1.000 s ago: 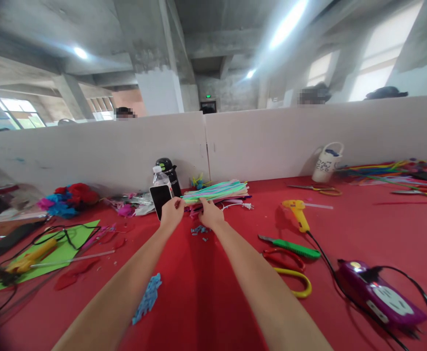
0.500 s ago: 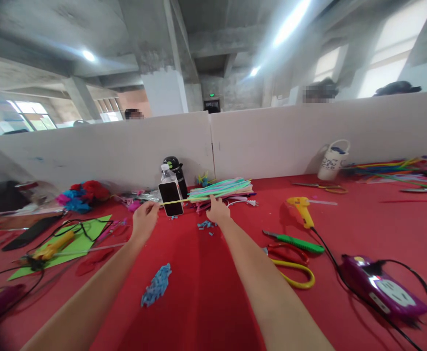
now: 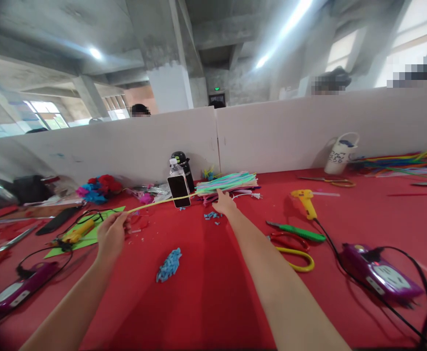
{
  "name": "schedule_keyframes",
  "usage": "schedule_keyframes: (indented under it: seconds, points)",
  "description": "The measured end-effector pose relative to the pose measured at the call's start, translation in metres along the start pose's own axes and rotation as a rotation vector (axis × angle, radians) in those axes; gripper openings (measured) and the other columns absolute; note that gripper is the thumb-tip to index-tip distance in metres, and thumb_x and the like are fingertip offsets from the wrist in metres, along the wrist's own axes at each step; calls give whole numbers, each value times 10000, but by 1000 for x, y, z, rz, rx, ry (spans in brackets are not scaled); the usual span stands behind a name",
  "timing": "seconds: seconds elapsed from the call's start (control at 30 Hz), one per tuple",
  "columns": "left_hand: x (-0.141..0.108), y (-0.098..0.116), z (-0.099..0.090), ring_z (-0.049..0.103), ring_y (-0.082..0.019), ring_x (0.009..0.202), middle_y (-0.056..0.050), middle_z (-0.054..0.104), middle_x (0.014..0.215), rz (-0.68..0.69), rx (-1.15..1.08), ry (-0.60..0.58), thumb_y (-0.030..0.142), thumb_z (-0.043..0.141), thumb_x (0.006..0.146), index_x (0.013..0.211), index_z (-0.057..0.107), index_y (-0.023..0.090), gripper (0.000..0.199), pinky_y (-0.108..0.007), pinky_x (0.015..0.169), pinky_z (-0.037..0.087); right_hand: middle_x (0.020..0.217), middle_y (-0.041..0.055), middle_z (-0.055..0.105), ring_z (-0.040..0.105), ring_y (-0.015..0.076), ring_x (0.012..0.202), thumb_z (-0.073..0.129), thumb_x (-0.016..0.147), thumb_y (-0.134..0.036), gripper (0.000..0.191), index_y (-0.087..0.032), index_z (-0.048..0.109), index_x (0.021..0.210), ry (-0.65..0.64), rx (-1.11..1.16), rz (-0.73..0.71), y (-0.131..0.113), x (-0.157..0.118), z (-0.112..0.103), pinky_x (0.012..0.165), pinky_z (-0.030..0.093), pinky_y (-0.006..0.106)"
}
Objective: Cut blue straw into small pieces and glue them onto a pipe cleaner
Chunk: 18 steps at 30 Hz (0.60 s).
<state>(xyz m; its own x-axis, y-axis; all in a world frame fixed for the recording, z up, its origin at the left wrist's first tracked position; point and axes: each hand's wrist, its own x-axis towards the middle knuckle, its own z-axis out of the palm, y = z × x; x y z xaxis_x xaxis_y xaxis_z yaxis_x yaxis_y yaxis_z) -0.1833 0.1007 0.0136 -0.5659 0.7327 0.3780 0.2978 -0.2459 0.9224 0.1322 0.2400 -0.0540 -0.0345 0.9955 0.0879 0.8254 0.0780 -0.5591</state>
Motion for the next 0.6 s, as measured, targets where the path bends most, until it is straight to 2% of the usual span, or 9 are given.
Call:
schedule_keyframes:
  seconds: [0.1, 0.17, 0.23, 0.3, 0.4, 0.47, 0.5, 0.6]
  points:
    - [-10, 3, -13, 430, -76, 392, 61, 507, 513, -49, -77, 16, 369, 645, 698, 713, 586, 162, 216, -178, 366, 345, 1405, 197, 423, 539, 287, 1204, 591, 820, -310, 686, -177, 360, 1452, 30, 27, -65, 5, -11, -9, 932, 450, 381]
    - [-17, 5, -18, 430, -77, 404, 61, 503, 504, -57, -104, 17, 351, 656, 689, 711, 593, 159, 203, -175, 370, 348, 1369, 172, 481, 533, 247, 1201, 564, 844, -268, 560, -156, 452, 1381, 53, 40, -139, 6, -23, -20, 954, 432, 348]
    - [-24, 7, -20, 436, -78, 424, 57, 509, 511, -56, -134, 29, 328, 660, 682, 707, 600, 157, 183, -174, 378, 360, 1258, 132, 583, 561, 209, 1138, 527, 870, -236, 384, -150, 572, 1242, 53, 46, -231, 6, -41, -32, 945, 427, 315]
    - [-33, 10, -20, 448, -78, 441, 50, 522, 527, -50, -152, 30, 315, 657, 687, 693, 601, 156, 168, -172, 383, 366, 1102, 91, 668, 612, 182, 999, 508, 881, -222, 268, -160, 646, 1102, 21, 45, -328, 5, -68, -45, 885, 445, 292]
    - [-48, 19, -15, 451, -73, 433, 44, 532, 538, -43, -165, -13, 304, 651, 693, 682, 600, 156, 156, -174, 379, 359, 933, 46, 712, 637, 172, 849, 541, 864, -244, 196, -193, 695, 975, -59, 33, -463, 0, -129, -68, 795, 462, 277]
    - [-60, 25, -10, 447, -71, 418, 43, 539, 545, -50, -180, -57, 299, 650, 685, 693, 607, 155, 150, -179, 373, 355, 932, 26, 722, 645, 167, 839, 558, 857, -266, 198, -229, 704, 986, -109, 29, -544, -12, -179, -91, 779, 462, 270]
    - [-66, 27, -8, 446, -70, 415, 42, 544, 550, -54, -188, -73, 298, 651, 681, 700, 610, 154, 151, -181, 371, 355, 941, 18, 724, 649, 168, 849, 551, 868, -289, 213, -253, 701, 1014, -130, 25, -595, -21, -204, -105, 781, 462, 273]
    - [-85, 32, -4, 452, -71, 419, 40, 551, 559, -66, -206, -100, 305, 656, 674, 705, 612, 155, 159, -183, 374, 363, 955, 20, 731, 659, 175, 872, 488, 927, -352, 251, -310, 682, 1080, -199, -72, -874, -60, -278, -152, 772, 467, 297]
